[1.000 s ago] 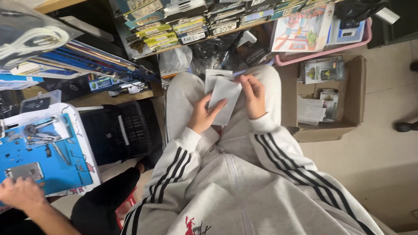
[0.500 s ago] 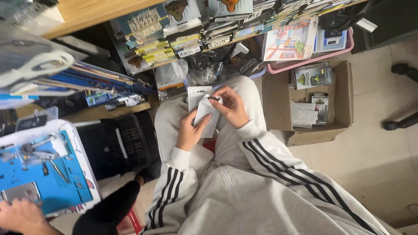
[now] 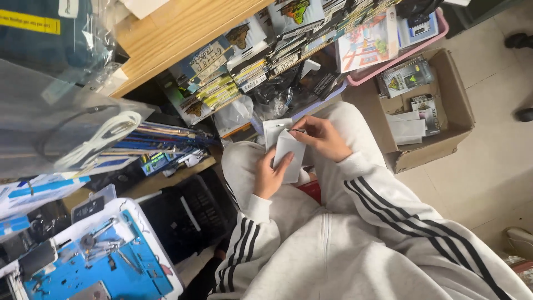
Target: The person sits cross-legged and repeatedly places small black cards into white paper envelopes. They fold the envelope flaps closed and set the finished packages into a cardboard box to the right.
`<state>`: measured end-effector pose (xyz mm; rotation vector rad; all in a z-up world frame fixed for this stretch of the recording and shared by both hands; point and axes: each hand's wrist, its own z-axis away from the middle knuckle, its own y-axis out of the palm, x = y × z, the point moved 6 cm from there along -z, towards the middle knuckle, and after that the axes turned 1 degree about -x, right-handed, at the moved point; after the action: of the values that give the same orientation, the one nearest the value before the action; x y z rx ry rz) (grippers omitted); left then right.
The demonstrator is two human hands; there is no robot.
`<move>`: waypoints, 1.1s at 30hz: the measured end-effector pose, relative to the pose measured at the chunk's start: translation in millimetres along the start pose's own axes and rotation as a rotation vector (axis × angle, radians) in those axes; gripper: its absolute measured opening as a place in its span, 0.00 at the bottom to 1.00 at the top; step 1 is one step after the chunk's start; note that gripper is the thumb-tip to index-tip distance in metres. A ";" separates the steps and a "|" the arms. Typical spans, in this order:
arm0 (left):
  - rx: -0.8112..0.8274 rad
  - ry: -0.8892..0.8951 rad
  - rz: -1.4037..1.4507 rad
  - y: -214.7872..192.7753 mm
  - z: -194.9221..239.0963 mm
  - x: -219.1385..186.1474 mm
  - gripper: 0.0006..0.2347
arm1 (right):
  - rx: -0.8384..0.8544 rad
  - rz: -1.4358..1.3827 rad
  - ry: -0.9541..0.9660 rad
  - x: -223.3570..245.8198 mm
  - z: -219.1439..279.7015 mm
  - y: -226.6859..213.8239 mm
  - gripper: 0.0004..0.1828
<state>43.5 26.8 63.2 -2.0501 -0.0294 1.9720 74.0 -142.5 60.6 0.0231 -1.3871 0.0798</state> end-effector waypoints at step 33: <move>-0.119 -0.279 0.281 36.2 35.4 88.8 0.19 | -0.280 -0.058 -0.116 -66.3 -3.0 -62.6 0.05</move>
<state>7.3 18.5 -32.1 -1.9180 0.0883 2.4727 69.4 -207.5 -3.2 -0.1682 -1.5017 -0.1666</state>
